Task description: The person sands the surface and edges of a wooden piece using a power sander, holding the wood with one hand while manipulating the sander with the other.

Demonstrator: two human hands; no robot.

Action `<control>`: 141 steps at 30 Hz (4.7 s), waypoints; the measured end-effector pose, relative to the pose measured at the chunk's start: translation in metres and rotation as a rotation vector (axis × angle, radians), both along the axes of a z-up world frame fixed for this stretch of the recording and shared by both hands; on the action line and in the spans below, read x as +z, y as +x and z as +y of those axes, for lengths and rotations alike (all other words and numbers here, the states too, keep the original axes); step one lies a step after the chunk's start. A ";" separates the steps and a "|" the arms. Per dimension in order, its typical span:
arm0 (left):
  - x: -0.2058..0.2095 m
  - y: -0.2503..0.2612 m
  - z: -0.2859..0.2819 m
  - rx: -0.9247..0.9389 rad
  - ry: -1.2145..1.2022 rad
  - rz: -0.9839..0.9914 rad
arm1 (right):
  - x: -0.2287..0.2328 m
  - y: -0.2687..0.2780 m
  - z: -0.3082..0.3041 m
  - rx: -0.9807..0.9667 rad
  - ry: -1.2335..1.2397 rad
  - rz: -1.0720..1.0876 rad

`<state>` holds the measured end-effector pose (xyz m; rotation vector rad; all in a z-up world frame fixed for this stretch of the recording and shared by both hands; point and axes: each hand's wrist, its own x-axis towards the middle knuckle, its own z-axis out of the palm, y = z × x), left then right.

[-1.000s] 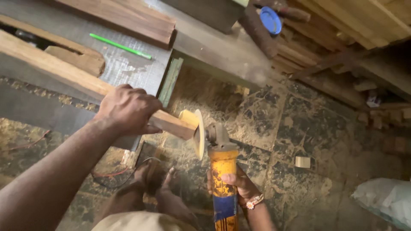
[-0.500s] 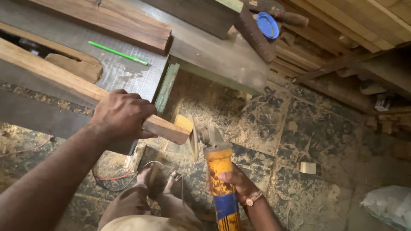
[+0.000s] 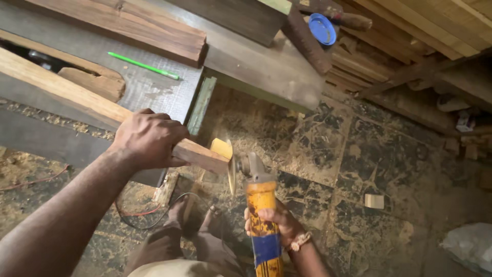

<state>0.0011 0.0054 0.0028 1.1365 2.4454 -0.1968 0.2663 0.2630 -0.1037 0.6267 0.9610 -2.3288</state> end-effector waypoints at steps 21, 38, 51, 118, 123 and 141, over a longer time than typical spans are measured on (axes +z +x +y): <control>-0.016 -0.001 -0.006 -0.008 0.136 0.026 | -0.007 0.026 -0.067 -0.304 -0.088 0.064; -0.023 0.001 -0.014 0.050 0.246 0.015 | -0.017 0.015 -0.064 -0.289 -0.003 0.086; -0.012 -0.003 -0.013 0.026 0.085 -0.037 | 0.002 0.009 -0.039 -0.189 0.064 0.046; -0.013 -0.002 -0.015 0.062 0.154 -0.037 | 0.019 0.002 -0.040 -0.113 0.079 -0.057; -0.017 -0.001 -0.017 0.062 0.213 -0.001 | 0.025 0.012 -0.041 -0.137 0.128 -0.005; -0.015 -0.003 -0.022 0.066 0.244 -0.037 | 0.023 -0.013 0.001 -0.030 0.070 -0.064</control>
